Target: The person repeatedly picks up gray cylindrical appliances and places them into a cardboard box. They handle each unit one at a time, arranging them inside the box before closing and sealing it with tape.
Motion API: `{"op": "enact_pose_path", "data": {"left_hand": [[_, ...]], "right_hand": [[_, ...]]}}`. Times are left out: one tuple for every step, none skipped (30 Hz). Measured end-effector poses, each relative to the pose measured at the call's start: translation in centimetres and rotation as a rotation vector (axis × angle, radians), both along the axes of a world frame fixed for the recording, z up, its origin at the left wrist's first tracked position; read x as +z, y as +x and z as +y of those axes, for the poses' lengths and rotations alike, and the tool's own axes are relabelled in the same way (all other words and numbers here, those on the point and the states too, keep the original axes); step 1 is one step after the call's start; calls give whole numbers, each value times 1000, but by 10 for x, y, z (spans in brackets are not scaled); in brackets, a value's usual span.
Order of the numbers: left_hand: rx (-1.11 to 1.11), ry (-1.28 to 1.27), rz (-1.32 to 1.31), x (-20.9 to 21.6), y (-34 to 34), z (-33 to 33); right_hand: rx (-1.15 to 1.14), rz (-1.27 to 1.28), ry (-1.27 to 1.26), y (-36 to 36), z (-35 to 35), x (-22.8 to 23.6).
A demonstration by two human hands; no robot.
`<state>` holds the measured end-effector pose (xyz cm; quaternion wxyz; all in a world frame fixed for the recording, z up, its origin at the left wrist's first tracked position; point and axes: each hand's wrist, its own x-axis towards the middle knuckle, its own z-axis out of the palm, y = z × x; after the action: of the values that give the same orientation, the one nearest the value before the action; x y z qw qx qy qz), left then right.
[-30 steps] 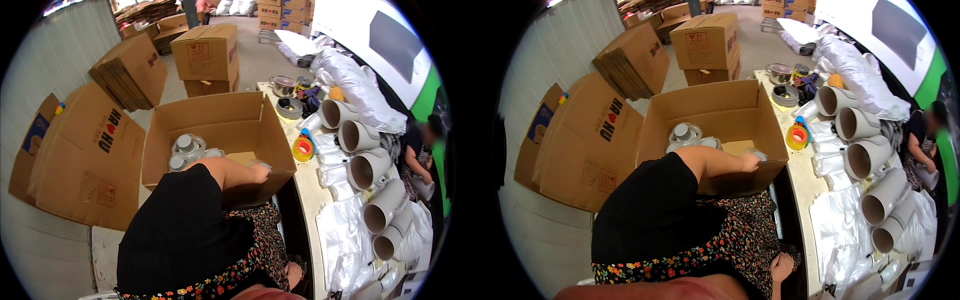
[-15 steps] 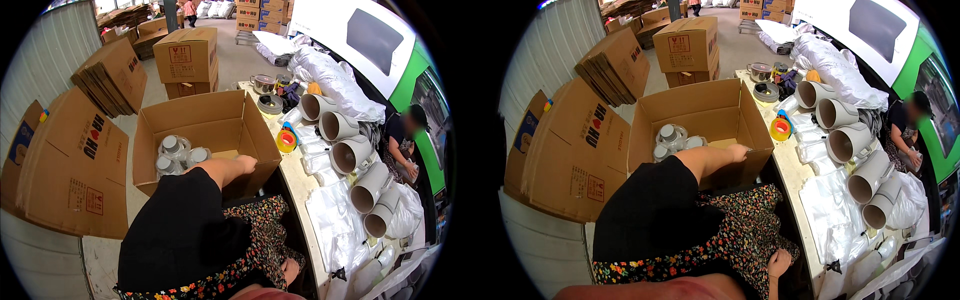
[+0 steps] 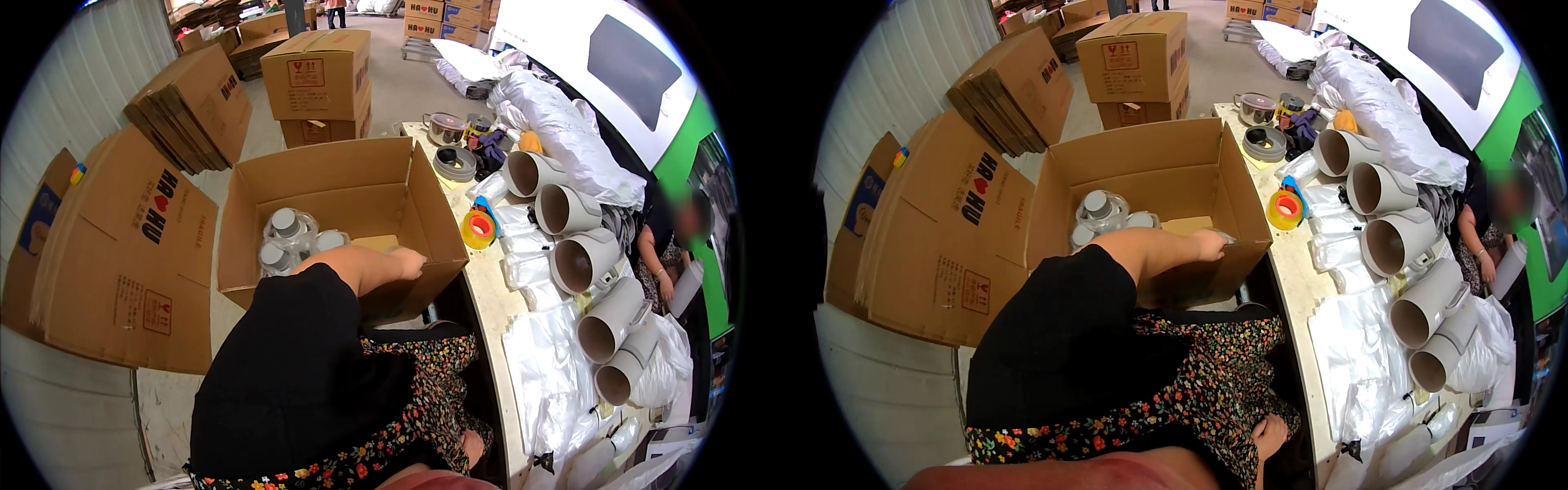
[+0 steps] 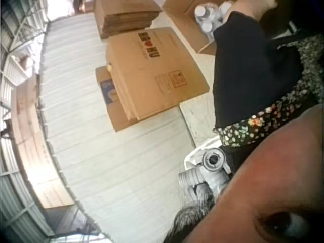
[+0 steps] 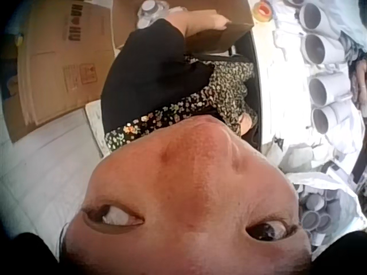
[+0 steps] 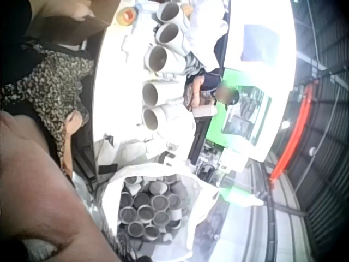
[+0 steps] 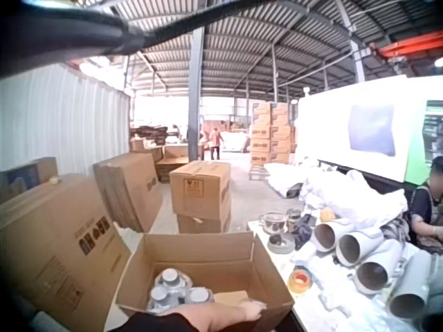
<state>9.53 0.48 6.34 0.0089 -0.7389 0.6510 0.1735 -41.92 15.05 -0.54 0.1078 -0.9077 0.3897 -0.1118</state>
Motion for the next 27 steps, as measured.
{"op": "enact_pose_path", "data": {"left_hand": [[1, 5, 2, 2, 1, 1], [2, 11, 5, 3, 1, 1], [7, 15, 13, 4, 3, 1], [10, 20, 22, 4, 4, 0], [14, 25, 32, 4, 6, 0], [11, 23, 32, 4, 6, 0], [3, 19, 32, 4, 6, -1], [-4, 16, 32, 7, 5, -1], [-11, 20, 26, 13, 3, -1], [-17, 26, 19, 22, -1, 2], [-24, 32, 12, 26, -3, 3], [-35, 13, 7, 24, -2, 2], [-39, -6, 1, 22, 0, 3], [-45, -26, -5, 19, 1, 4], [-38, -20, -9, 16, 4, 4], [-32, -13, -9, 11, 5, 3], [-26, -7, -11, 8, 6, 2], [-31, -15, 0, 7, 6, 2], [-39, -24, 13, 7, 5, 2], [-47, -33, 26, 6, 4, 2], [-38, -31, 40, 6, 3, 1], [-26, -29, 54, 6, 3, 1], [-14, -28, 67, 5, 3, 1], [-21, -25, 70, 4, 4, 2], [-28, -24, 75, 3, 4, 1], [-35, -23, 79, 3, 4, 1], [-41, -9, 77, 5, 4, 1]], "right_hand": [[-9, 28, 32, 4, -1, 2], [-19, 56, 64, 8, -2, 4], [-28, 60, 50, 13, -3, 5], [-40, 66, 36, 18, -3, 7], [-50, 72, 23, 22, -4, 9], [-55, 78, 39, 26, -6, 10], [-64, 84, 54, 30, -9, 11], [-73, 91, 69, 34, -12, 12], [-84, 99, 74, 38, -15, 14], [-93, 107, 81, 43, -16, 17], [-103, 116, 88, 46, -18, 17], [-102, 59, 56, 47, -19, 13], [-95, 0, 23, 49, -21, 9], [-90, -58, -10, 51, -23, 6], [-87, -77, -17, 53, -26, 4], [-87, -94, -24, 57, -27, 6], [-87, -111, -30, 60, -29, 8], [-92, -99, -9, 62, -31, 9], [-100, -82, 11, 62, -33, 10], [-109, -66, 32, 63, -34, 10], [-107, -64, 34, 62, -36, 9], [-103, -61, 35, 61, -38, 7], [-99, -58, 37, 61, -40, 5], [-99, -1, 77, 61, -41, 5], [-100, 57, 116, 61, -43, 7], [-100, 116, 155, 62, -45, 9], [-80, 87, 121, 62, -47, 8]]}}
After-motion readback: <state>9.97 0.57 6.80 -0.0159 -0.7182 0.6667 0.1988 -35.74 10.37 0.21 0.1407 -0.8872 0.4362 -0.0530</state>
